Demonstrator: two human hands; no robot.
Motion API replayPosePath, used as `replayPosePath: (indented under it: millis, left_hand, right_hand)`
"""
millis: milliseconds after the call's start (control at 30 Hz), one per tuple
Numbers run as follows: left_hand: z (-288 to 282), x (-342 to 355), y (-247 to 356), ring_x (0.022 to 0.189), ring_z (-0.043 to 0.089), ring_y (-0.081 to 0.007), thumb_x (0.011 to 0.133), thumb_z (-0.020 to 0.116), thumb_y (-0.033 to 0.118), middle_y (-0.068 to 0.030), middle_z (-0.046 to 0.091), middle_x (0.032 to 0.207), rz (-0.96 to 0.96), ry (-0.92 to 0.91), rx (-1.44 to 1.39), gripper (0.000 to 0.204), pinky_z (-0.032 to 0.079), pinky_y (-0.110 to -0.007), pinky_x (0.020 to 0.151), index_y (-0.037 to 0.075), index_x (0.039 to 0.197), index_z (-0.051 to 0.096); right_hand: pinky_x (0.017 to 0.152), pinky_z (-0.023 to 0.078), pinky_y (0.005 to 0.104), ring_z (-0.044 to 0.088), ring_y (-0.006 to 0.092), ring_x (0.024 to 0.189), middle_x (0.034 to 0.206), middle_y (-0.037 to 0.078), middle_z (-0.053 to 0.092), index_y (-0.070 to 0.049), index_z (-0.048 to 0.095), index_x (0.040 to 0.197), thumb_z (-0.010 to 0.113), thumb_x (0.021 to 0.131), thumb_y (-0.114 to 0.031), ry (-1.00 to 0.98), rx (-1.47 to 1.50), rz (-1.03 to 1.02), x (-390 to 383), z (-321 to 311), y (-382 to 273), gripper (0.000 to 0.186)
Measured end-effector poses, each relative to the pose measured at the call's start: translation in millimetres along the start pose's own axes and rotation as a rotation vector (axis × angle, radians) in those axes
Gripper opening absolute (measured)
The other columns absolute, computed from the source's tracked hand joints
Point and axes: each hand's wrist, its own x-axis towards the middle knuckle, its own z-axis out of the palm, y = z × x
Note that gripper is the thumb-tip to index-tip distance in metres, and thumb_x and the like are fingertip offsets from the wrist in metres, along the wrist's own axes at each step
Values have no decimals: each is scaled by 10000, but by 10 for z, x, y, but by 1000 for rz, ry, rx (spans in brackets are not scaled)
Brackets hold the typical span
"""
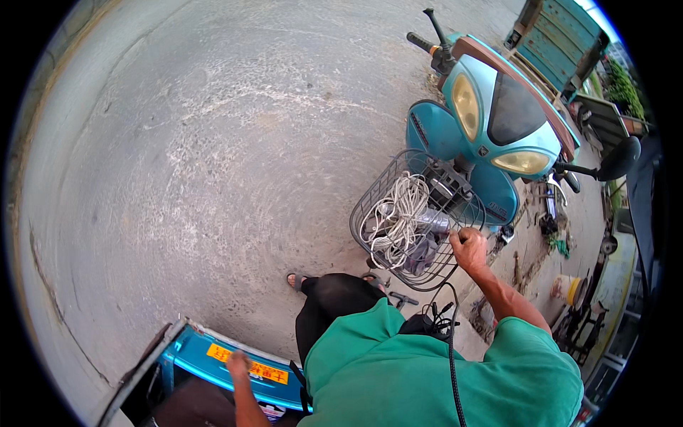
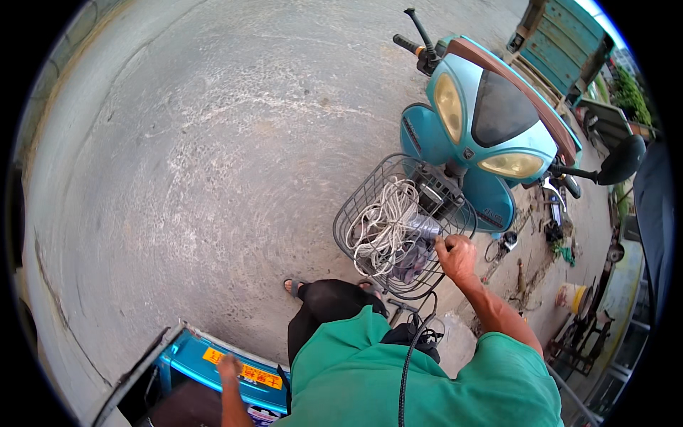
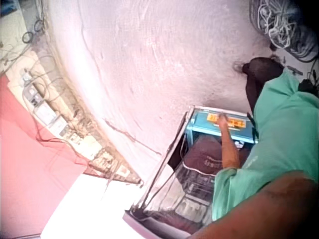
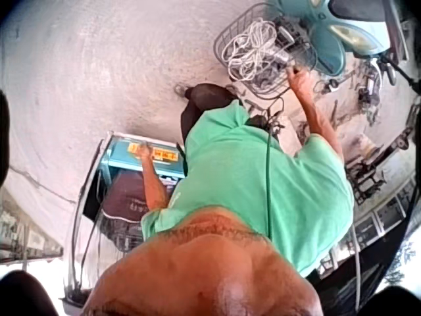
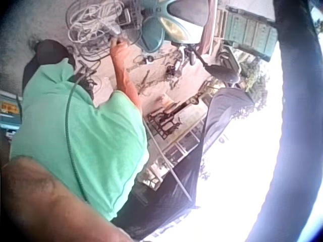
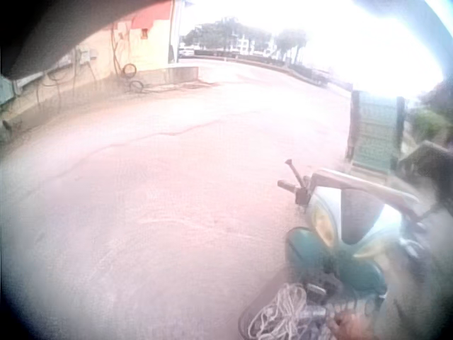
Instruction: The person strips the insulation off a black wire using pliers, twists the exposed strands, and connects the wire to the electrical system of a teal three-wheeled vehicle. The person then tests the vehicle's controls and inspects the battery compartment.
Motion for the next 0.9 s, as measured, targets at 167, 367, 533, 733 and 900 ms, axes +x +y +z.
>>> replayPosePath:
  millis: [167, 367, 533, 733, 900]
  left_hand:
    - [736, 1073, 3004, 640, 587, -132, 950, 564, 230, -60, 628, 798, 308, -2, 121, 207, 485, -275, 545, 40, 1018, 609]
    - [2010, 899, 4712, 710, 612, -140, 951, 570, 227, -98, 664, 918, 527, -420, 406, 304, 518, -284, 636, 24, 1176, 598]
    - [2194, 1339, 4692, 678, 641, -186, 935, 589, 226, -120, 675, 894, 192, -466, 663, 287, 515, -311, 592, 3, 1114, 615]
    - [2137, 1613, 5428, 737, 648, -227, 934, 585, 265, -119, 669, 910, -44, -463, 974, 290, 536, -369, 644, 28, 1102, 598]
    - [2920, 2057, 6768, 736, 652, -232, 933, 590, 272, -119, 671, 907, 39, -494, 1099, 290, 540, -366, 626, 28, 1090, 593]
  right_hand:
    - [549, 410, 465, 532, 345, 581, 569, 135, 522, -47, 499, 540, 721, 781, -202, 76, -57, 9, -7, 64, -24, 362]
    - [561, 417, 465, 545, 342, 603, 569, 131, 521, -52, 499, 530, 706, 754, -157, 31, -20, 8, 119, -62, -80, 323]
    - [589, 452, 442, 563, 324, 604, 577, 124, 557, -50, 563, 549, 690, 726, -186, -84, -45, 178, 277, -145, -134, 256]
    - [719, 455, 454, 613, 343, 767, 725, 148, 644, -31, 623, 664, 663, 742, -249, -122, -52, 599, 486, -210, -433, 235]
    - [786, 468, 458, 624, 345, 894, 892, 151, 674, -34, 650, 825, 645, 764, -287, -174, -163, 1023, 913, -332, -923, 260]
